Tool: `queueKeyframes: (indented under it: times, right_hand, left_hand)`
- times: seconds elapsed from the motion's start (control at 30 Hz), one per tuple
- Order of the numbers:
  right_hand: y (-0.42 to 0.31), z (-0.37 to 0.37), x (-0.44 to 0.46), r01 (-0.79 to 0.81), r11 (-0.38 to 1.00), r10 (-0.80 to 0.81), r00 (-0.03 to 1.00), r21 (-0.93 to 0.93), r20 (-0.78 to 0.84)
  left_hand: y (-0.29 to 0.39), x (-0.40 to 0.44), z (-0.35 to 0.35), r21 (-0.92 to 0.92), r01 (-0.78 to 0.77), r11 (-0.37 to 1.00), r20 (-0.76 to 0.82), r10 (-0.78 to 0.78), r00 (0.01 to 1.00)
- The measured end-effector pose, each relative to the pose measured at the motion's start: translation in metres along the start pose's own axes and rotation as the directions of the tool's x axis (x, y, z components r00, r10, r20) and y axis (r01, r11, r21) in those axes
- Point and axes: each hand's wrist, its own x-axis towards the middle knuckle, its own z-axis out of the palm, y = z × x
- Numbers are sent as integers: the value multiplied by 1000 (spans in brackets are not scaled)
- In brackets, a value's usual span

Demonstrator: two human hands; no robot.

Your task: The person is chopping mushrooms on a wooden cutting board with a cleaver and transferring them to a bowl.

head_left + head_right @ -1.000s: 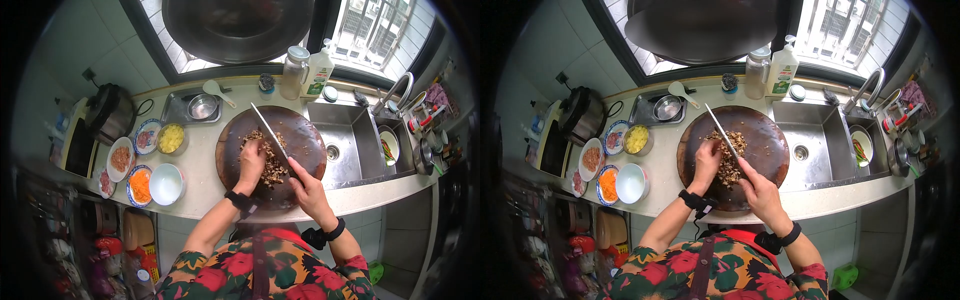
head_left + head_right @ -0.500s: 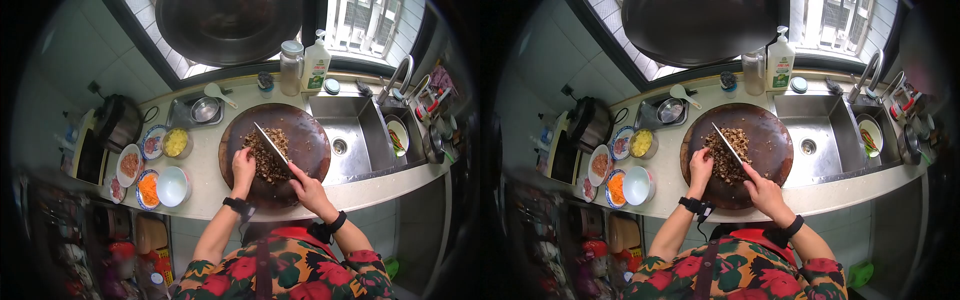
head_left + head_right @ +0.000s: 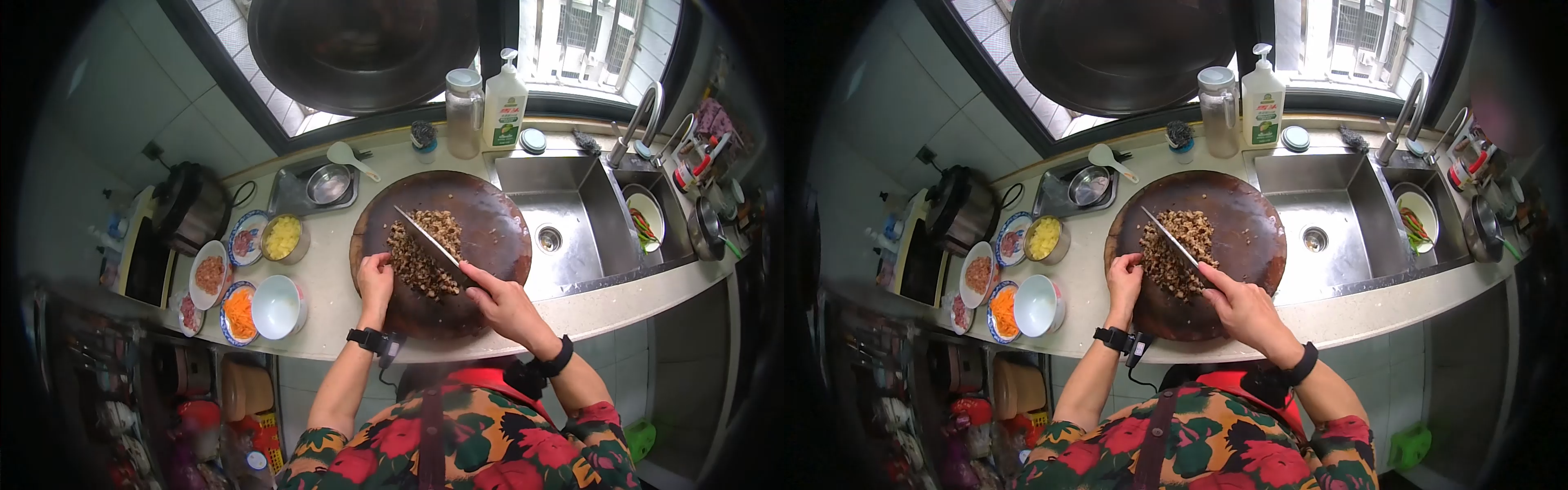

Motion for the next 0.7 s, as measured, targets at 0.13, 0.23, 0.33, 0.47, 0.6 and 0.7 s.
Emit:
queueKeyframes:
  times: [0.13, 0.23, 0.33, 0.47, 0.6, 0.7]
  right_hand:
    - [-5, 4, -4, 140, 989, -145, 984, -54, -102]
    - [18, 20, 5, -12, 983, 6, 1000, -181, -30]
    - [8, 1, 12, -15, 1000, 15, 1000, 15, -4]
    - [-11, -8, -5, 86, 995, -89, 993, -44, -80]
    - [8, 3, 4, -86, 996, 87, 996, -16, 18]
    - [6, -6, 5, -63, 996, 64, 998, 70, -15]
  left_hand:
    - [0, -2, 0, -30, -3, 1000, -18, 3, 1000]
    - [0, -1, -3, -12, 11, 1000, -9, -12, 1000]
    - [-2, 2, 0, -14, 7, 1000, 2, -7, 1000]
    - [-4, 3, 1, 18, -9, 1000, -20, 10, 1000]
    - [-2, 5, 5, 14, 10, 1000, -4, -10, 1000]
    - [-3, 2, 2, -19, 15, 1000, 32, -14, 999]
